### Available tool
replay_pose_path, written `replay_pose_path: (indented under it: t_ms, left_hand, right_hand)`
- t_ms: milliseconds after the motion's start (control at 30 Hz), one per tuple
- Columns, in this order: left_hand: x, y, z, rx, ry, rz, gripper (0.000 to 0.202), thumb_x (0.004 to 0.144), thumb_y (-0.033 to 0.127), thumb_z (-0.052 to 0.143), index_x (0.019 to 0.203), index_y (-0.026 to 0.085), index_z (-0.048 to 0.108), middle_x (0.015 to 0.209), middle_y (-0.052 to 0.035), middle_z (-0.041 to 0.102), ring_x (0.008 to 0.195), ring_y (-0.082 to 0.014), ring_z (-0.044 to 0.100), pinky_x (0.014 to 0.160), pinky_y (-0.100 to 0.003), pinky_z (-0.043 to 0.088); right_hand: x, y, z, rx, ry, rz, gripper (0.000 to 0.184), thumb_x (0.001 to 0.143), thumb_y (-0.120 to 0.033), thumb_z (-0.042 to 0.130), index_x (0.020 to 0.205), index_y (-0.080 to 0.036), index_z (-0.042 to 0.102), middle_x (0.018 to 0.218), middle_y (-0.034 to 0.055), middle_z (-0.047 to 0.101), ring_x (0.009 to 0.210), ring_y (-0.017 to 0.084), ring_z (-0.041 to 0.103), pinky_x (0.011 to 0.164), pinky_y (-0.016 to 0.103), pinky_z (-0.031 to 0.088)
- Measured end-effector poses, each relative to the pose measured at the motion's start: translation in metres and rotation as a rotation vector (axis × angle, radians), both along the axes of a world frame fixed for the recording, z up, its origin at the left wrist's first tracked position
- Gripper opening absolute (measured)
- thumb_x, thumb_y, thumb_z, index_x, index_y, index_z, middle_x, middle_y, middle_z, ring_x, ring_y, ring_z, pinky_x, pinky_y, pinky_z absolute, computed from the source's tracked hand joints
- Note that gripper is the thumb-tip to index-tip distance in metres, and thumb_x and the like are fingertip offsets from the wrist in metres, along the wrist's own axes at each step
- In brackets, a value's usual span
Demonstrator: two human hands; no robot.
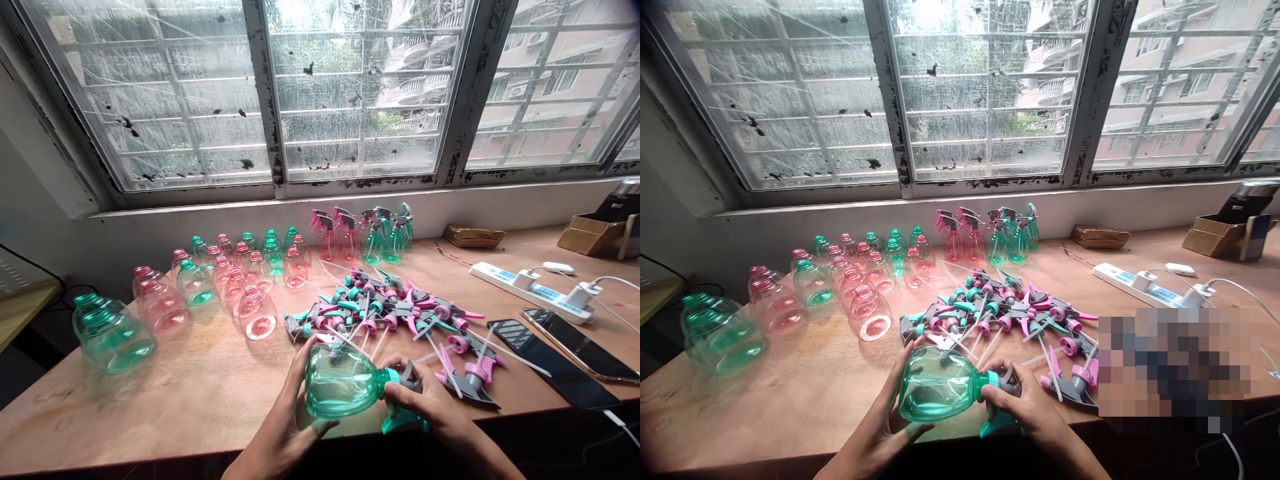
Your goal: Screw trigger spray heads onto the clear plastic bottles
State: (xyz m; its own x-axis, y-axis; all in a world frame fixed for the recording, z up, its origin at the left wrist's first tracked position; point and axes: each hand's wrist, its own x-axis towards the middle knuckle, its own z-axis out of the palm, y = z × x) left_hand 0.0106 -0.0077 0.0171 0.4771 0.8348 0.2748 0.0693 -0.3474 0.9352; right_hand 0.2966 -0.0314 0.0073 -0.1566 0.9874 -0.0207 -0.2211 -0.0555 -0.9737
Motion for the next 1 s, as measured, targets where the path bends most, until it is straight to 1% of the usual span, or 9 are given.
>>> replay_pose_path:
  t_ms: [133, 200, 267, 333, 400, 500, 633, 767, 1000]
  left_hand:
    - [-0.001, 0.001, -0.003, 0.001, 0.000, -0.029, 0.095, 0.100, 0.038, 0.076, 0.173, 0.038, 0.016, 0.183, -0.0091, 0.013, 0.166, -0.0411, 0.014, 0.134, -0.058, 0.019]
    - [-0.002, -0.001, -0.002, -0.033, -0.025, -0.067, 0.100, 0.098, 0.039, 0.079, 0.173, 0.039, 0.012, 0.183, -0.0087, 0.014, 0.166, -0.0412, 0.015, 0.133, -0.058, 0.021]
    - [-0.004, -0.003, -0.001, -0.076, -0.055, -0.083, 0.104, 0.098, 0.041, 0.080, 0.173, 0.042, 0.008, 0.183, -0.0062, 0.014, 0.167, -0.0397, 0.013, 0.134, -0.057, 0.019]
    - [-0.005, -0.004, 0.000, -0.093, -0.057, -0.069, 0.101, 0.098, 0.042, 0.079, 0.173, 0.043, 0.010, 0.183, -0.0036, 0.013, 0.167, -0.0383, 0.009, 0.135, -0.057, 0.015]
    - [-0.005, -0.004, 0.002, -0.088, -0.034, -0.046, 0.097, 0.098, 0.043, 0.079, 0.172, 0.042, 0.016, 0.184, -0.0021, 0.012, 0.168, -0.0374, 0.006, 0.135, -0.056, 0.014]
    - [-0.005, -0.004, 0.002, -0.064, -0.004, -0.026, 0.095, 0.097, 0.043, 0.081, 0.172, 0.040, 0.022, 0.183, -0.0032, 0.014, 0.168, -0.0384, 0.009, 0.135, -0.056, 0.015]
    - [-0.005, -0.003, -0.003, -0.038, -0.001, -0.020, 0.094, 0.097, 0.046, 0.080, 0.171, 0.042, 0.023, 0.183, -0.0041, 0.016, 0.166, -0.0400, 0.018, 0.134, -0.057, 0.016]
    - [-0.002, -0.001, -0.008, -0.017, -0.021, -0.039, 0.088, 0.102, 0.049, 0.072, 0.172, 0.042, 0.018, 0.183, -0.0046, 0.014, 0.166, -0.0383, 0.017, 0.134, -0.056, 0.015]
    - [0.000, -0.002, -0.008, -0.090, -0.068, -0.072, 0.094, 0.101, 0.051, 0.072, 0.172, 0.044, 0.010, 0.183, -0.0055, 0.013, 0.166, -0.0406, 0.013, 0.131, -0.054, 0.030]
  right_hand:
    - [0.000, 0.001, -0.003, 0.014, 0.009, 0.006, 0.046, 0.081, -0.051, 0.092, 0.105, -0.020, 0.068, 0.077, 0.0014, 0.080, 0.067, 0.019, 0.072, 0.064, 0.028, 0.056]
    - [0.000, 0.001, -0.004, 0.011, 0.017, 0.005, 0.046, 0.082, -0.051, 0.092, 0.106, -0.020, 0.068, 0.077, 0.0015, 0.080, 0.066, 0.019, 0.072, 0.064, 0.028, 0.056]
    - [0.000, 0.001, -0.004, 0.005, 0.026, -0.001, 0.047, 0.082, -0.050, 0.092, 0.107, -0.019, 0.067, 0.077, 0.0016, 0.080, 0.066, 0.019, 0.072, 0.063, 0.028, 0.055]
    - [0.001, 0.001, -0.004, -0.001, 0.029, -0.007, 0.048, 0.082, -0.051, 0.093, 0.107, -0.019, 0.067, 0.076, 0.0011, 0.080, 0.066, 0.019, 0.072, 0.063, 0.027, 0.055]
    - [0.000, 0.001, -0.003, -0.001, 0.031, -0.005, 0.048, 0.082, -0.051, 0.092, 0.107, -0.020, 0.067, 0.075, 0.0004, 0.079, 0.066, 0.019, 0.072, 0.063, 0.027, 0.055]
    - [0.000, 0.001, -0.001, 0.000, 0.039, 0.001, 0.047, 0.082, -0.052, 0.091, 0.106, -0.020, 0.067, 0.075, 0.0004, 0.078, 0.067, 0.019, 0.071, 0.063, 0.028, 0.056]
    - [-0.001, 0.001, 0.000, -0.008, 0.050, -0.009, 0.048, 0.082, -0.052, 0.092, 0.106, -0.020, 0.066, 0.074, -0.0002, 0.077, 0.066, 0.019, 0.070, 0.062, 0.029, 0.057]
    - [-0.001, 0.001, -0.002, -0.005, 0.034, -0.023, 0.049, 0.080, -0.052, 0.093, 0.107, -0.020, 0.067, 0.078, 0.0009, 0.078, 0.068, 0.020, 0.071, 0.063, 0.029, 0.058]
    - [-0.001, 0.001, 0.000, -0.006, 0.052, 0.006, 0.048, 0.081, -0.051, 0.092, 0.106, -0.019, 0.066, 0.076, 0.0003, 0.079, 0.066, 0.019, 0.073, 0.064, 0.030, 0.057]
